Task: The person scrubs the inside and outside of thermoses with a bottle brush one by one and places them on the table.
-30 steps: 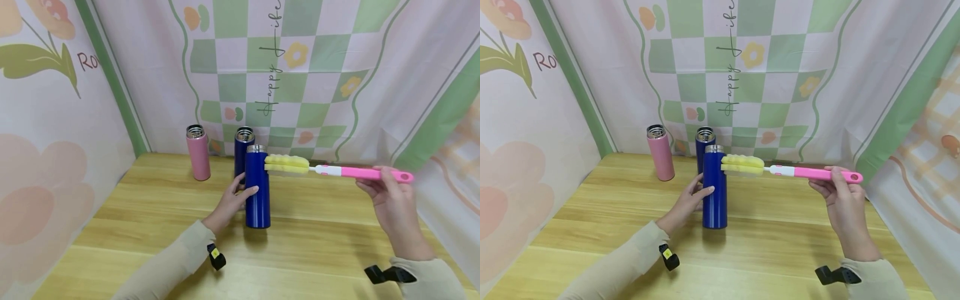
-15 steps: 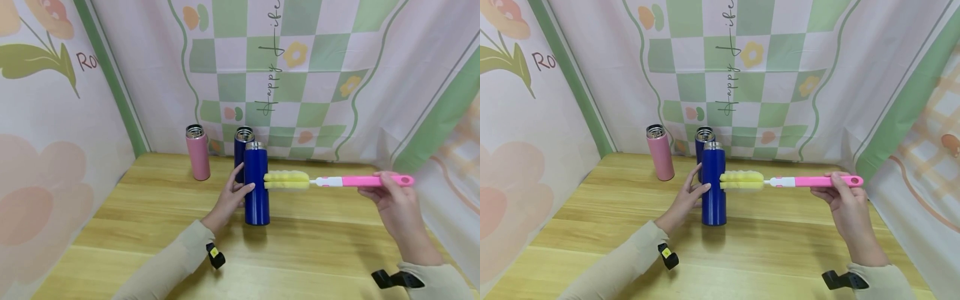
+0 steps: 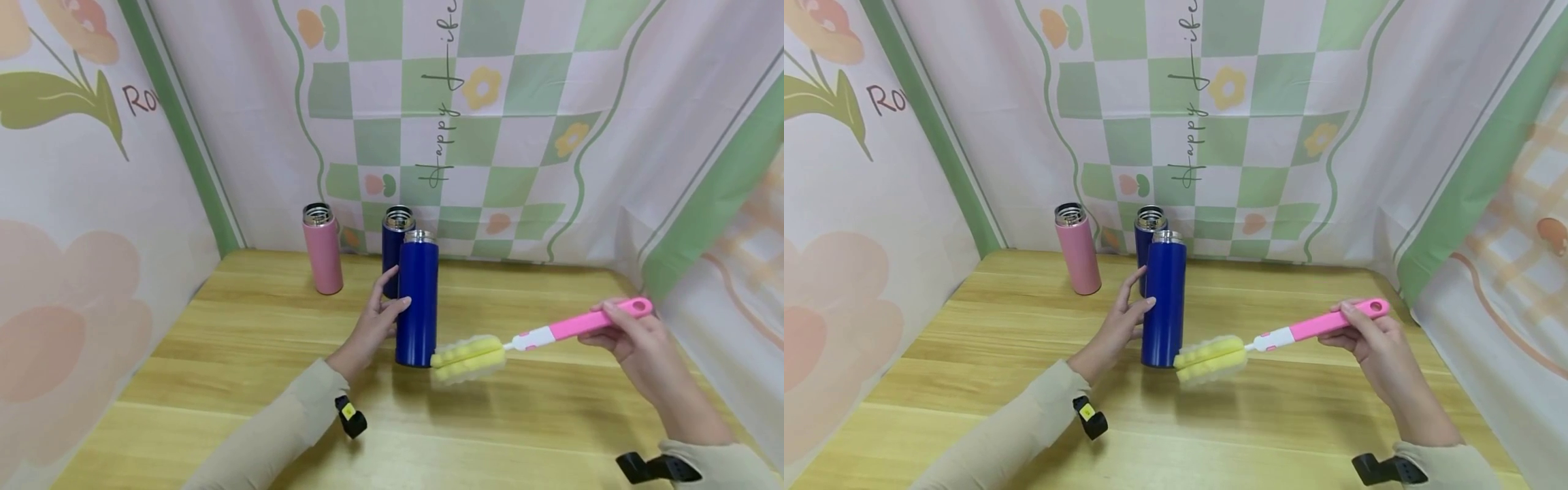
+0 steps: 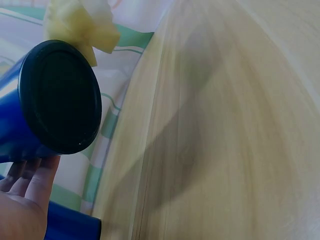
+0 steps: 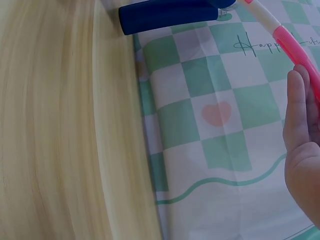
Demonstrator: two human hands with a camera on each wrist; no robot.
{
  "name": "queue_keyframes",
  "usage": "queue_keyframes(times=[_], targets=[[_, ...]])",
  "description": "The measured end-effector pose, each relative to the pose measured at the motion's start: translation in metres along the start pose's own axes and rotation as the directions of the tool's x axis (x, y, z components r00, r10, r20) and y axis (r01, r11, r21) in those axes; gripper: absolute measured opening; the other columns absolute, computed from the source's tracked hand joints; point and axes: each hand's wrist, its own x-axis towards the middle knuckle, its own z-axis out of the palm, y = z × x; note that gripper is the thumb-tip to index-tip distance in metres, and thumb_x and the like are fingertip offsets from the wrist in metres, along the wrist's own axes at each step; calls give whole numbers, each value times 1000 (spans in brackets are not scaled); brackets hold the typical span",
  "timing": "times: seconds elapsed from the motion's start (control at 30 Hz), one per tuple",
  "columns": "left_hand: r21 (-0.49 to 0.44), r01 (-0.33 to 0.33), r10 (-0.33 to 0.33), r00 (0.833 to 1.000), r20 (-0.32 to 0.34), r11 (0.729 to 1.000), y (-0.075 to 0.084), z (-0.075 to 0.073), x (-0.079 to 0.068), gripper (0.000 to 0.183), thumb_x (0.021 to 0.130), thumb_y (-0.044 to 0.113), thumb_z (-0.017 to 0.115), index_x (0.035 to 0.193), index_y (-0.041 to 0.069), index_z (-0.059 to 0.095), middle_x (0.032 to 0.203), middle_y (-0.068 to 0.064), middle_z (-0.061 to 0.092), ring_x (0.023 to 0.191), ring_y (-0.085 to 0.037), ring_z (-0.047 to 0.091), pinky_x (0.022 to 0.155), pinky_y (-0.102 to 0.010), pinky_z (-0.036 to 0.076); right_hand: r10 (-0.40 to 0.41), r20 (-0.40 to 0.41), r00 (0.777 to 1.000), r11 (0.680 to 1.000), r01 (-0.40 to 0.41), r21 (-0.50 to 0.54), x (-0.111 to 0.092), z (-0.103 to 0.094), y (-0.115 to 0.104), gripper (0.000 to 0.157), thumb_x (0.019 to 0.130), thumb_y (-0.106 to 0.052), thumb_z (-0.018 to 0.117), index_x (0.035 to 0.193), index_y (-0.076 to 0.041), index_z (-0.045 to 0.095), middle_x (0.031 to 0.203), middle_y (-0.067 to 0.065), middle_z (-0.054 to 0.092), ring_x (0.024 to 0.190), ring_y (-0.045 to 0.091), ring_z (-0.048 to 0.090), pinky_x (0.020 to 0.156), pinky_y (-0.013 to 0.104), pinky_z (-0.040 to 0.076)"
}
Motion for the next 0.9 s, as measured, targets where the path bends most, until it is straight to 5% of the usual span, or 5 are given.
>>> queue_keyframes(times=[0.23, 0.5, 0.9], targets=[[-17, 21, -21, 1000, 6, 1000, 0, 3, -1, 62, 101, 36, 53, 155, 42, 23, 146, -20, 43, 123, -40, 56, 96, -58, 47, -9, 8, 1000, 1000, 9, -8, 3, 3, 0, 40, 105, 11, 21, 113, 14, 60, 104, 23, 68, 94, 30, 72, 84, 37, 54], [-42, 34, -33, 999, 29, 999, -7, 4, -1, 71, 96, 39, 66, 153, 44, 23, 132, -21, 58, 114, -34, 62, 93, -52, 51, -32, -25, 999, 999, 32, -16, 7, 6, -1, 37, 106, 9, 24, 111, 14, 60, 103, 22, 69, 95, 29, 72, 84, 36, 54], [-48, 68, -67, 997, 28, 997, -9, 6, -3, 75, 94, 40, 69, 152, 42, 21, 132, -19, 58, 113, -33, 63, 93, -52, 50, -108, -131, 985, 991, 117, 66, 17, 7, -1, 33, 107, 6, 27, 109, 15, 59, 101, 25, 69, 93, 32, 72, 82, 39, 54]])
